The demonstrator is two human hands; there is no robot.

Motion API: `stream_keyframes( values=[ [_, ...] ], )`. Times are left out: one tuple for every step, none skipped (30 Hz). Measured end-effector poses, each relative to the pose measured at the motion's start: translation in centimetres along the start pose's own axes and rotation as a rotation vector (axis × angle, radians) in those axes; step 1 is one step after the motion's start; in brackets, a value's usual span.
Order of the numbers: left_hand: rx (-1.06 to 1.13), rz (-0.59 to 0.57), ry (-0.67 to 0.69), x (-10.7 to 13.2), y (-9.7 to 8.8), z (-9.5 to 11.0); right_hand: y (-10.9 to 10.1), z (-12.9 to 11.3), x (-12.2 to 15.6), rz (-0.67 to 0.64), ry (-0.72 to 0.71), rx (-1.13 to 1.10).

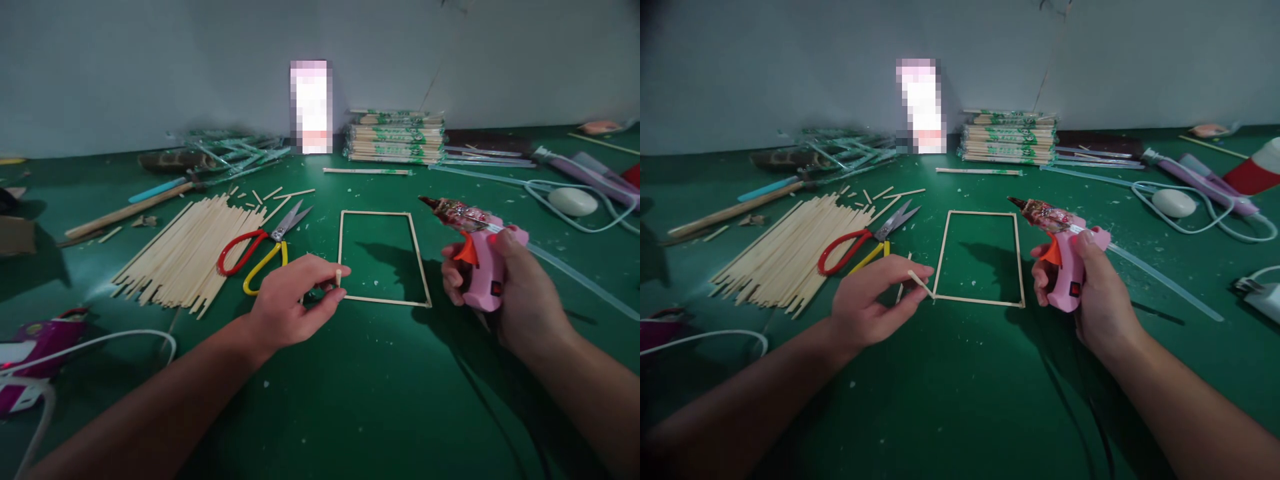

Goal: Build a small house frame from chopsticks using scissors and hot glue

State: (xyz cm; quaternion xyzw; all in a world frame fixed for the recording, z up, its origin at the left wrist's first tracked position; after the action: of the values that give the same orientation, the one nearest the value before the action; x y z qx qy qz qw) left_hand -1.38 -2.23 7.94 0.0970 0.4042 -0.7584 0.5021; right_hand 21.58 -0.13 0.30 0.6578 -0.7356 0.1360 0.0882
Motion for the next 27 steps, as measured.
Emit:
stream_keyframes(
  values=[
    [0.005,0.007,0.001,-0.02,-0.06,0.00,-0.01,0.01,-0.01,0.002,0.000,0.001],
    [0.013,0.013,0.007,-0.04,-0.11,0.05,-0.02,0.01,-0.02,0.002,-0.003,0.004],
    [0.021,0.017,0.014,-0.06,-0.14,0.12,-0.02,-0.02,-0.02,0.002,-0.008,0.008],
    [0.028,0.021,0.021,-0.09,-0.18,0.20,-0.02,-0.06,-0.03,0.001,-0.013,0.012],
    [0.032,0.021,0.026,-0.12,-0.18,0.26,-0.02,-0.10,-0.04,0.000,-0.018,0.013],
    [0.032,0.020,0.027,-0.15,-0.17,0.28,-0.05,-0.13,-0.05,0.001,-0.021,0.012],
    [0.029,0.019,0.027,-0.18,-0.15,0.30,-0.09,-0.10,-0.07,0.003,-0.018,0.009],
    [0.026,0.017,0.025,-0.21,-0.14,0.30,-0.17,-0.02,-0.10,0.009,-0.010,0.006],
    [0.024,0.019,0.026,-0.22,-0.15,0.32,-0.29,0.09,-0.12,0.018,0.000,0.006],
    [0.023,0.017,0.026,-0.23,-0.14,0.33,-0.42,0.18,-0.12,0.030,0.010,0.011],
    [0.023,0.016,0.026,-0.23,-0.13,0.34,-0.56,0.22,-0.12,0.044,0.014,0.017],
    [0.025,0.016,0.030,-0.23,-0.13,0.38,-0.70,0.18,-0.11,0.060,0.011,0.023],
    [0.027,0.017,0.032,-0.22,-0.13,0.40,-0.83,0.08,-0.09,0.076,0.001,0.026],
    [0.026,0.016,0.031,-0.21,-0.12,0.39,-0.90,-0.05,-0.06,0.086,-0.013,0.028],
    [0.025,0.015,0.030,-0.20,-0.11,0.39,-0.89,-0.17,-0.04,0.090,-0.026,0.029],
    [0.024,0.014,0.027,-0.19,-0.11,0.36,-0.85,-0.27,-0.03,0.090,-0.038,0.031],
    [0.022,0.015,0.023,-0.18,-0.11,0.32,-0.77,-0.32,-0.03,0.085,-0.045,0.035],
    [0.020,0.015,0.020,-0.17,-0.12,0.29,-0.69,-0.34,-0.04,0.079,-0.049,0.040],
    [0.019,0.017,0.018,-0.16,-0.14,0.27,-0.62,-0.33,-0.06,0.073,-0.048,0.043],
    [0.017,0.017,0.018,-0.15,-0.15,0.28,-0.59,-0.29,-0.08,0.072,-0.045,0.044],
    [0.016,0.018,0.019,-0.15,-0.17,0.29,-0.62,-0.25,-0.09,0.075,-0.040,0.043],
    [0.013,0.016,0.020,-0.15,-0.16,0.30,-0.67,-0.20,-0.11,0.081,-0.034,0.041],
    [0.010,0.014,0.021,-0.16,-0.15,0.31,-0.70,-0.15,-0.11,0.086,-0.029,0.040],
    [0.006,0.009,0.021,-0.17,-0.11,0.31,-0.71,-0.13,-0.11,0.090,-0.025,0.039],
    [0.003,0.006,0.020,-0.18,-0.08,0.30,-0.70,-0.13,-0.10,0.092,-0.024,0.039],
    [0.002,0.005,0.022,-0.18,-0.07,0.32,-0.68,-0.14,-0.09,0.093,-0.025,0.040],
    [0.004,0.005,0.024,-0.18,-0.07,0.32,-0.66,-0.17,-0.08,0.092,-0.027,0.042]
  ],
)
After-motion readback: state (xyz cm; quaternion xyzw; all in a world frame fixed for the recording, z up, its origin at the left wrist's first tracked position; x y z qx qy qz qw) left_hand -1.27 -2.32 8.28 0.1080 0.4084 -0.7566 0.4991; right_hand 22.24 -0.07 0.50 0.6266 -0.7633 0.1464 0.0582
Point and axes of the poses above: each hand's wrist, its own x-axis away from the middle knuckle, its own y-axis out of the palm, z = x × y, the point moved 10 cm from there along -x, towards the middle knuckle, and after that the axes turned 13 degrees about x, right-handed, at the moved point
